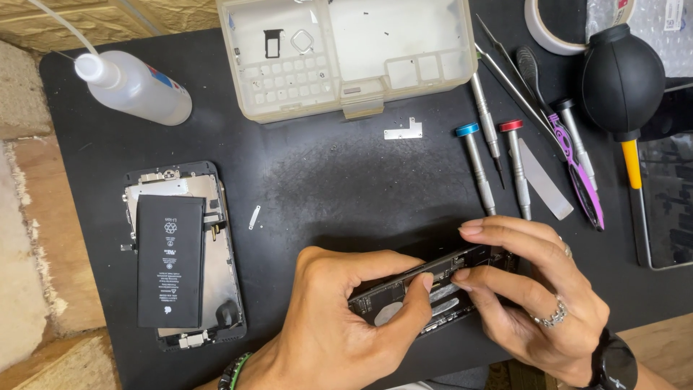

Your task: Disassembling the internal components of a mobile phone using a precision screwdriver at a repair bench.

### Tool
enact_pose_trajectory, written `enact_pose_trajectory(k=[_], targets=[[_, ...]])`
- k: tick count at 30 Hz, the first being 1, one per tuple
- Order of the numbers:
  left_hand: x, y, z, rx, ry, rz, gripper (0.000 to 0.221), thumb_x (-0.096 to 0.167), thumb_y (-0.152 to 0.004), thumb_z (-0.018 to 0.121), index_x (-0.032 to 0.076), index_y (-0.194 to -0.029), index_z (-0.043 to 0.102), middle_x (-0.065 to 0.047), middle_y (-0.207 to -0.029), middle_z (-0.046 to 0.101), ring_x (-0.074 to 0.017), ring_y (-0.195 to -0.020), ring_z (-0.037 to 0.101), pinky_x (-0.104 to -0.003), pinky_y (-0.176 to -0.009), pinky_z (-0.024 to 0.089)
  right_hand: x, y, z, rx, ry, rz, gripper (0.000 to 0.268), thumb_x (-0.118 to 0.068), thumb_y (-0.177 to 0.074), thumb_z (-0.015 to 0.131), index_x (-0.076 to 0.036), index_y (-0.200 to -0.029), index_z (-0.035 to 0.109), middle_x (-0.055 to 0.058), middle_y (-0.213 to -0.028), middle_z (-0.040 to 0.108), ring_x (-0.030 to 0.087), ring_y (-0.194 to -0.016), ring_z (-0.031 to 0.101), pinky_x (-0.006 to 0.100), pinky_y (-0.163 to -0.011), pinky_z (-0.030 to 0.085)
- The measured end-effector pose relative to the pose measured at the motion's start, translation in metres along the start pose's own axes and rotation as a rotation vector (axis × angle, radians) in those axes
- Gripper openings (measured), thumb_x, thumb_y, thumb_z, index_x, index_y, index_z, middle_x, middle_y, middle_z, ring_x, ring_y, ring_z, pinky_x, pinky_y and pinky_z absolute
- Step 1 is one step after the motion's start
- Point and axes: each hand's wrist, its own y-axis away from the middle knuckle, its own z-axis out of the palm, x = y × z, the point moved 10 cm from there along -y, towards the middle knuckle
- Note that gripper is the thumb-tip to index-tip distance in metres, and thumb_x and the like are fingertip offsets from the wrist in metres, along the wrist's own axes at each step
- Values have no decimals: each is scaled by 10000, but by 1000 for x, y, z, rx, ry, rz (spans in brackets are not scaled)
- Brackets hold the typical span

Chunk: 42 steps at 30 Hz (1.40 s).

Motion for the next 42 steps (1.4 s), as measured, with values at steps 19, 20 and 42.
enact_pose_trajectory(k=[19, 20, 42], targets=[[1, 0, 1, -35, 22, -19, 260, 88, -906, 656, 67, -646, 650, 60, -543, 413, -55, -489, 349, -251, -403, 334, -1, 4, 0, 7, 26, -44, 62, -41, -903, 691, -11, -931, 644, 321, -1105, 673, 427, -987, 754, 422, -897, 662], [1, 0, 1, -35, 24, -20, 255, 86, -905, 655, 67, -650, 657, 60, -542, 422, -54, -488, 355, -250, -404, 339, -2, 3, -1, 22, 24, -53, 62, -39, -898, 691, -4, -920, 644, 330, -1090, 674, 431, -970, 756, 420, -880, 662], [-1, -2, -2, -14, 26, -17, 243, 94, -893, 678, 78, -651, 681, 74, -534, 452, -39, -498, 356, -239, -414, 353, -5, 3, -4, 34, 53, -73, 109, -63, -863, 773, -31, -941, 704, 343, -1099, 673, 418, -986, 766, 409, -884, 659]])
